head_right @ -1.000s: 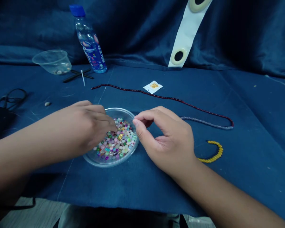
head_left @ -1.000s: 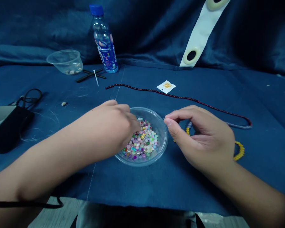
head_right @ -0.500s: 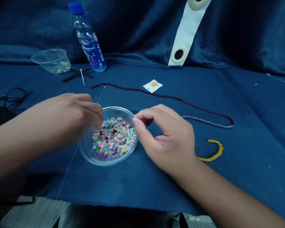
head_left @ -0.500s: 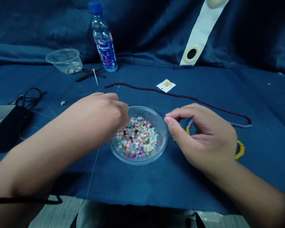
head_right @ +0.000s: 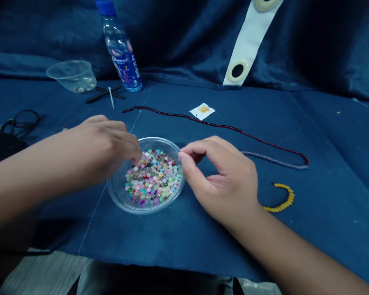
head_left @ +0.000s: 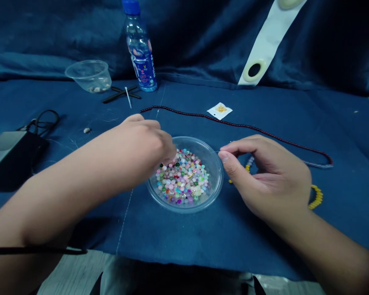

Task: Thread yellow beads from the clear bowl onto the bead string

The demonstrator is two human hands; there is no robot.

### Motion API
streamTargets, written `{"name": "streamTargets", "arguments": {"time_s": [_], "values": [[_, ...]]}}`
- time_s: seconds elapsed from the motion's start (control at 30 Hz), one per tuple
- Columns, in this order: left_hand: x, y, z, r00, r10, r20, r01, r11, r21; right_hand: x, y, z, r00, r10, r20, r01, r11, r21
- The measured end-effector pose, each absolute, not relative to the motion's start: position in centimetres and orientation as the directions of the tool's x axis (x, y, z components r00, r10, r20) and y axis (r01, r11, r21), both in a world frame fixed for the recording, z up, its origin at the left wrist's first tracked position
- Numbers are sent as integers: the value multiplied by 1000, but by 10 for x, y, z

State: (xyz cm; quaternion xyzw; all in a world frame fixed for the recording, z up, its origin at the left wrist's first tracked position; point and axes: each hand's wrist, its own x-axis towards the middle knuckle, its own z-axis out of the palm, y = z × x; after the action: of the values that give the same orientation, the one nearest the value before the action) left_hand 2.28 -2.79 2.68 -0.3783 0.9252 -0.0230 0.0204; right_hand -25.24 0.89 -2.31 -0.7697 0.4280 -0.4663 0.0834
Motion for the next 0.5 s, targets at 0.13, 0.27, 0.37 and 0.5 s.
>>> {"name": "streamTargets", "arguments": {"time_s": [0.13,0.27,0.37,0.5], "values": [[17,-21,31,-714,-697,-64,-696,717,-45,-252,9,-23,191,-738,647,-590,-613,-526],[16,-15,28,-729,-683,-46,-682,730,-42,-252,9,-23,188,-736,650,-589,-614,-525],[21,-19,27,-716,-693,-85,-695,719,-3,-253,9,-22,190,-732,654,-591,-617,-519],[29,-27,27,-713,-701,-2,-698,709,101,-253,9,-23,197,-727,657,-592,-623,-512]]}}
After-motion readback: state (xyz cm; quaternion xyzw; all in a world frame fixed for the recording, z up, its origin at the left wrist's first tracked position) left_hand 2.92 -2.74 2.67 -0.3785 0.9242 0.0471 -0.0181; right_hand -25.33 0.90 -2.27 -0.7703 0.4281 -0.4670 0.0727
